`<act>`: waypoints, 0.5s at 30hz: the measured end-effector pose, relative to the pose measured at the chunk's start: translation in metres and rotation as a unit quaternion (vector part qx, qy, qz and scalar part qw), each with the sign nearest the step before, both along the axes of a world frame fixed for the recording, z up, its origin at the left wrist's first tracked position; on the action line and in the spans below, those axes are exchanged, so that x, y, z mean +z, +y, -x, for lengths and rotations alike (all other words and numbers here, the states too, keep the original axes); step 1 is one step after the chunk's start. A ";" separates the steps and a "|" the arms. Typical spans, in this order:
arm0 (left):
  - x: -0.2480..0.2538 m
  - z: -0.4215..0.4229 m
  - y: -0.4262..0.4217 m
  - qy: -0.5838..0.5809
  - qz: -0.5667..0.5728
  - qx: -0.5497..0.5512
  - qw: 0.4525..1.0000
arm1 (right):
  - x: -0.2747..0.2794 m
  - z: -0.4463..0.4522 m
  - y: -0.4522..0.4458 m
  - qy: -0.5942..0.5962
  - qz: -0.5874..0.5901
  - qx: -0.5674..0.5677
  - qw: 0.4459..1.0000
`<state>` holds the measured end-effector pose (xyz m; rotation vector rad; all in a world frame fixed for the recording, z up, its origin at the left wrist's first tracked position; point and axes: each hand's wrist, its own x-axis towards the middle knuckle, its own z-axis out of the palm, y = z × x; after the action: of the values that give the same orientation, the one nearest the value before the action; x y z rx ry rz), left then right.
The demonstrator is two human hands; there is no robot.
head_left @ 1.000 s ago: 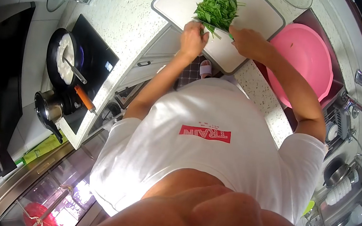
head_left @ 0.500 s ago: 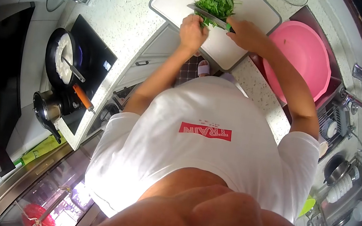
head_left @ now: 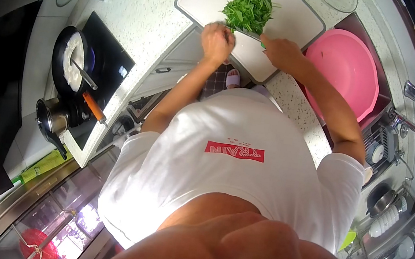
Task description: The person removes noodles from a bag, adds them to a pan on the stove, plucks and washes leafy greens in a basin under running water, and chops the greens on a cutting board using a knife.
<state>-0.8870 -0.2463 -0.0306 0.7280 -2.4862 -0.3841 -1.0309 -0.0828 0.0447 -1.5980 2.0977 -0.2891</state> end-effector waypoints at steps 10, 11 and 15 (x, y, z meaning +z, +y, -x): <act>0.000 0.001 -0.014 0.040 -0.054 -0.062 0.996 | -0.017 0.022 0.015 -0.136 0.182 -0.092 0.969; 0.003 0.006 -0.013 0.034 -0.051 -0.065 0.996 | 0.000 0.025 0.020 -0.183 0.123 -0.164 0.961; -0.004 0.044 -0.008 -0.008 -0.062 -0.049 0.997 | 0.005 0.056 0.030 -0.142 0.034 -0.315 0.938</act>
<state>-0.9313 -0.2539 -0.0349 0.6614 -2.5377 -0.5736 -1.0864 -0.0527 0.0499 -0.8029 2.3170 -0.7627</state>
